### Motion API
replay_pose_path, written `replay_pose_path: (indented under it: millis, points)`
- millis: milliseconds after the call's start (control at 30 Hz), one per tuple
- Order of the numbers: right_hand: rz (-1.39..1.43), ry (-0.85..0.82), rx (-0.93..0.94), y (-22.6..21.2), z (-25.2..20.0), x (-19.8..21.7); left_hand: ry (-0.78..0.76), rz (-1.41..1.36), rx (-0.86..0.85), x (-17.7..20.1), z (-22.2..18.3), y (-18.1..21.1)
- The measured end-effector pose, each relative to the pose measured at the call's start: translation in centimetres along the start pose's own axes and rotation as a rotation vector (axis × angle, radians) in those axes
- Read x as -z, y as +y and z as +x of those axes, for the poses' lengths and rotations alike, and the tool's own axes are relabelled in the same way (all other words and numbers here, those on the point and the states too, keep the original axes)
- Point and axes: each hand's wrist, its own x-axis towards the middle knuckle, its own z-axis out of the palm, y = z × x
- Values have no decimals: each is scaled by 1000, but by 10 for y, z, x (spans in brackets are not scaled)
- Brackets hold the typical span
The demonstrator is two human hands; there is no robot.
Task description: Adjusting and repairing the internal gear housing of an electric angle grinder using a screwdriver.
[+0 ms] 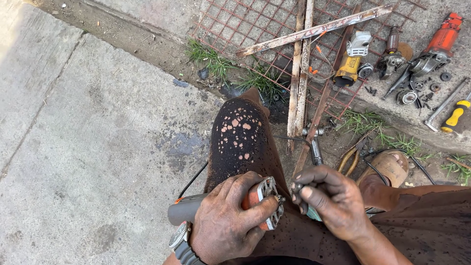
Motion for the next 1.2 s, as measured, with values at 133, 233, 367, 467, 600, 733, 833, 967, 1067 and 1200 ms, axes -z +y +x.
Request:
replay_pose_path:
  millis: [133, 233, 367, 467, 600, 733, 833, 967, 1067, 1200]
  points:
    - [617, 154, -354, 12, -8, -2, -9, -10, 15, 0, 0, 1]
    - [754, 167, -441, 16, -9, -3, -20, -19, 17, 0, 0, 0]
    - [895, 175, -472, 26, -16, 0, -4, -17, 20, 0, 1, 0]
    - [897, 120, -443, 26, -19, 2, 1, -12, 23, 1, 2, 1]
    - [920, 108, -470, 31, -22, 2, -3, -10, 16, 1, 2, 1]
    - [925, 110, -487, 34, -25, 1, -3, -13, 23, 0, 2, 1]
    - [940, 119, -516, 37, -27, 1, -2, -12, 24, -1, 1, 1]
    - [940, 125, -546, 39, -27, 0, -2, -12, 31, -1, 0, 1]
    - [945, 133, -548, 40, -28, -1, 10, -20, 23, 0, 1, 1]
    - [950, 163, -567, 45, -32, -1, 19, -7, 22, -1, 0, 1]
